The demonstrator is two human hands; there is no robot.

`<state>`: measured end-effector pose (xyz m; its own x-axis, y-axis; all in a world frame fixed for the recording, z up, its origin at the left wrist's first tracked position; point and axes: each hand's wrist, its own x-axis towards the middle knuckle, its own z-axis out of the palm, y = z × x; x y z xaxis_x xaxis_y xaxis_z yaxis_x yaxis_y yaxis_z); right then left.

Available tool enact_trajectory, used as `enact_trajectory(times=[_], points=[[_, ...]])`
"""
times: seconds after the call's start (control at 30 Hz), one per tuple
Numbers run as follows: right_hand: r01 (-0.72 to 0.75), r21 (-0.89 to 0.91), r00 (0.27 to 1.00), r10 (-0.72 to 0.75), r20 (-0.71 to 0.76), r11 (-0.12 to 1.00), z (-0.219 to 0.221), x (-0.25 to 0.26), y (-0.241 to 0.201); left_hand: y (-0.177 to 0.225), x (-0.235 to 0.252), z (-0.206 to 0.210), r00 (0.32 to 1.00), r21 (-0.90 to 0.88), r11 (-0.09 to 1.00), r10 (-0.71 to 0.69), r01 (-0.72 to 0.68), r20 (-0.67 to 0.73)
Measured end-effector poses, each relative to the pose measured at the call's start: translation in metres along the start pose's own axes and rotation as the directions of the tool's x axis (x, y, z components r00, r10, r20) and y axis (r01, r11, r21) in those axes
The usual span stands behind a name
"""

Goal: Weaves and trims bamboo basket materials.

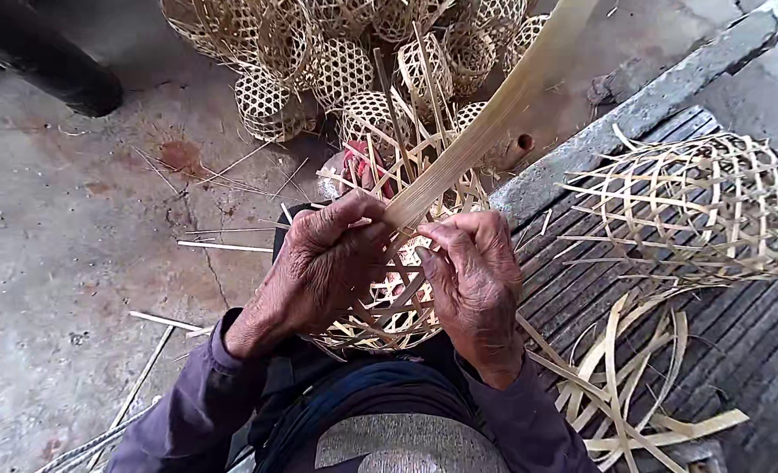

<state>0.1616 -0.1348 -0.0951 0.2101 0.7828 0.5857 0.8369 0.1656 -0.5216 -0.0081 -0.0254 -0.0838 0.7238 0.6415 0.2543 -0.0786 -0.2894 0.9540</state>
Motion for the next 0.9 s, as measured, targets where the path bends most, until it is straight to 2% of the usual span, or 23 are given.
enact_trajectory(times=[0.13, 0.3, 0.4, 0.5, 0.57, 0.63, 0.73, 0.9], points=[[0.039, -0.054, 0.999, -0.037, 0.040, 0.998, -0.001, 0.003, 0.003, -0.003, -0.001, 0.002, 1.000, -0.003, 1.000, -0.001, 0.001, 0.021], [0.115, -0.105, 0.979, -0.094, 0.182, 0.988, -0.012, 0.008, 0.008, -0.003, -0.001, 0.001, 1.000, 0.036, 0.999, 0.010, -0.011, 0.024], [0.089, -0.023, 0.969, -0.082, 0.234, 0.996, -0.018, 0.008, 0.012, -0.003, -0.001, 0.002, 0.998, 0.041, 0.998, 0.041, -0.042, 0.039], [-0.004, 0.213, 0.988, -0.029, 0.152, 0.977, -0.017, 0.000, 0.023, -0.003, -0.002, 0.004, 0.998, 0.043, 0.998, 0.049, -0.051, 0.045], [-0.089, 0.396, 0.995, 0.063, 0.077, 0.914, -0.013, -0.006, 0.026, -0.004, -0.003, 0.006, 0.998, 0.026, 0.998, 0.052, -0.053, 0.039], [-0.191, 0.485, 0.981, 0.183, 0.066, 0.853, -0.011, -0.010, 0.022, -0.005, -0.004, 0.007, 0.995, 0.033, 0.996, 0.086, -0.088, 0.058], [-0.296, 0.493, 0.950, 0.304, 0.066, 0.818, -0.013, -0.007, 0.013, -0.008, -0.004, 0.007, 0.977, 0.069, 0.978, 0.188, -0.195, 0.100], [-0.196, 0.318, 0.973, 0.224, -0.054, 0.928, -0.005, -0.003, 0.007, -0.010, -0.004, 0.009, 0.960, 0.132, 0.958, 0.233, -0.253, 0.153]])
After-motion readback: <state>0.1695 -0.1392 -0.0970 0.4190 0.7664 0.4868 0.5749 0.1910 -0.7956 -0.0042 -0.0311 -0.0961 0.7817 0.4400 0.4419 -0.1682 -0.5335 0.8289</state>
